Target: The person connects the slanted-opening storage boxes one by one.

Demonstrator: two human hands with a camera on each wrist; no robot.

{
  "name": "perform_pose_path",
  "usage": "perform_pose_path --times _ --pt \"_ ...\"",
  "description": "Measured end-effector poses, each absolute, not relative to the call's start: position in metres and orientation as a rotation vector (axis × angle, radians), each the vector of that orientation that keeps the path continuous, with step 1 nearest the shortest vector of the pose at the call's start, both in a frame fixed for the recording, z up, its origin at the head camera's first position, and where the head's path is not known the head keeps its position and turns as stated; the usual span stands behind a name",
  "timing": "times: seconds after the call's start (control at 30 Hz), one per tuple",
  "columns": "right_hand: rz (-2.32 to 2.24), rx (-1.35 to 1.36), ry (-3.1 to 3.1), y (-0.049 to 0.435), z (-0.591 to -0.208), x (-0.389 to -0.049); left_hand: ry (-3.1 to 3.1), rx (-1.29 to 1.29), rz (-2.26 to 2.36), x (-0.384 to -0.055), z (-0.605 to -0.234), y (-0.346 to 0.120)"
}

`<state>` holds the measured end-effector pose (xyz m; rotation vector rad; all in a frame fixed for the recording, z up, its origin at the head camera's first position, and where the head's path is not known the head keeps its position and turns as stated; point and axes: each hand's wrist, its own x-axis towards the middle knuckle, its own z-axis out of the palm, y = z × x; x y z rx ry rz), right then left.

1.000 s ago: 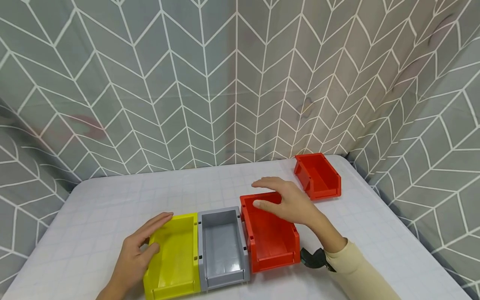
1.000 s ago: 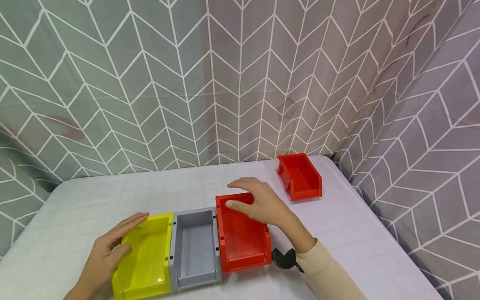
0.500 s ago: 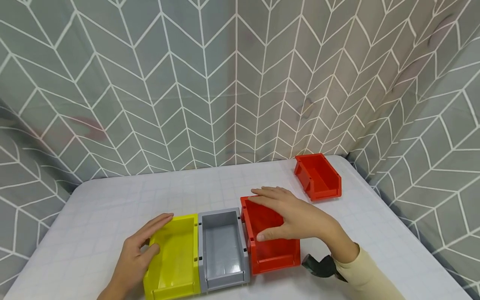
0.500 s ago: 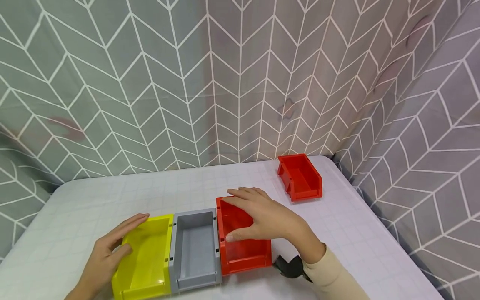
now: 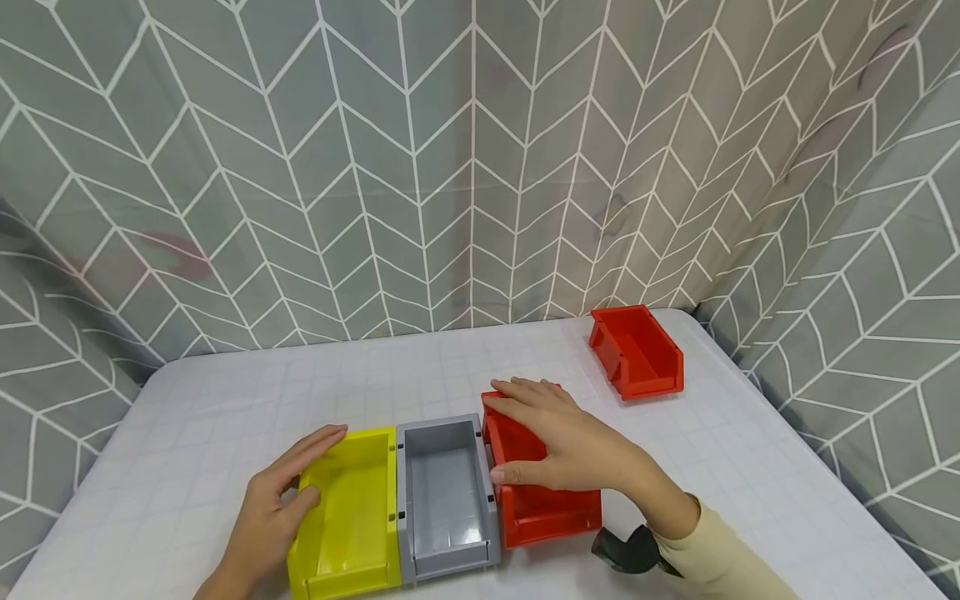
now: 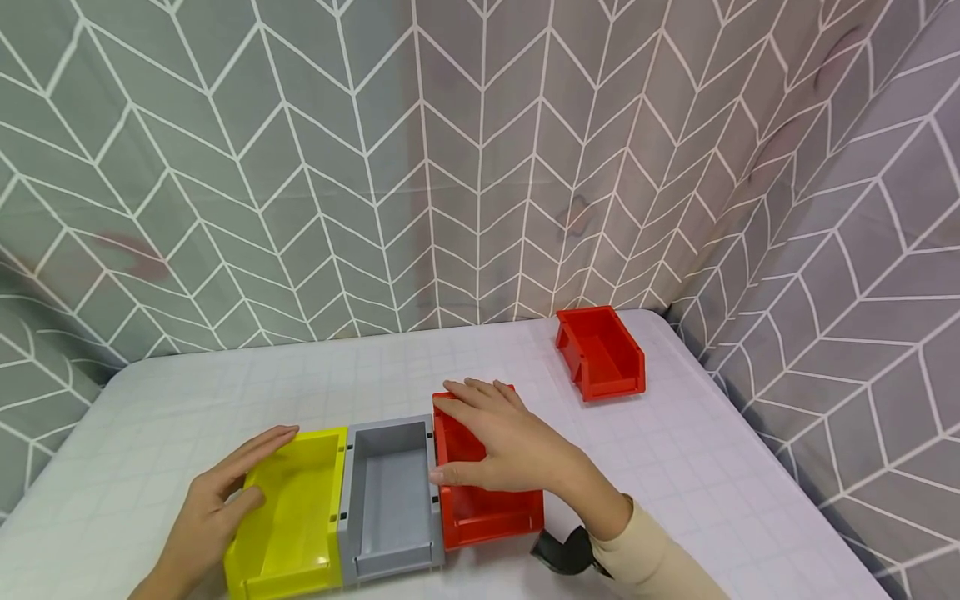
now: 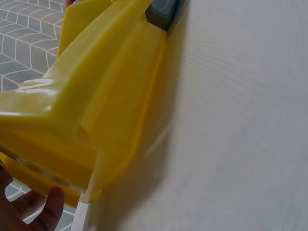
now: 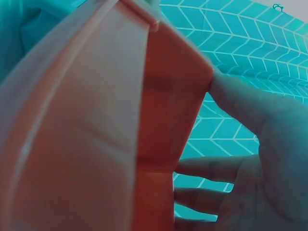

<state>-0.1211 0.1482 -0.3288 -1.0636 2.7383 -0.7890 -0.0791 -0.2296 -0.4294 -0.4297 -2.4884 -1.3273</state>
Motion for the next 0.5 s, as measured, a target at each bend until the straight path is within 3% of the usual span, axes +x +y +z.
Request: perform_pose_path --times 0.5 --pt "-0.711 -1.168 2.765 0.1465 -0.3377 -0.1265 -2.475 -0.435 -1.322 -0.0788 -0.4293 -0.2292"
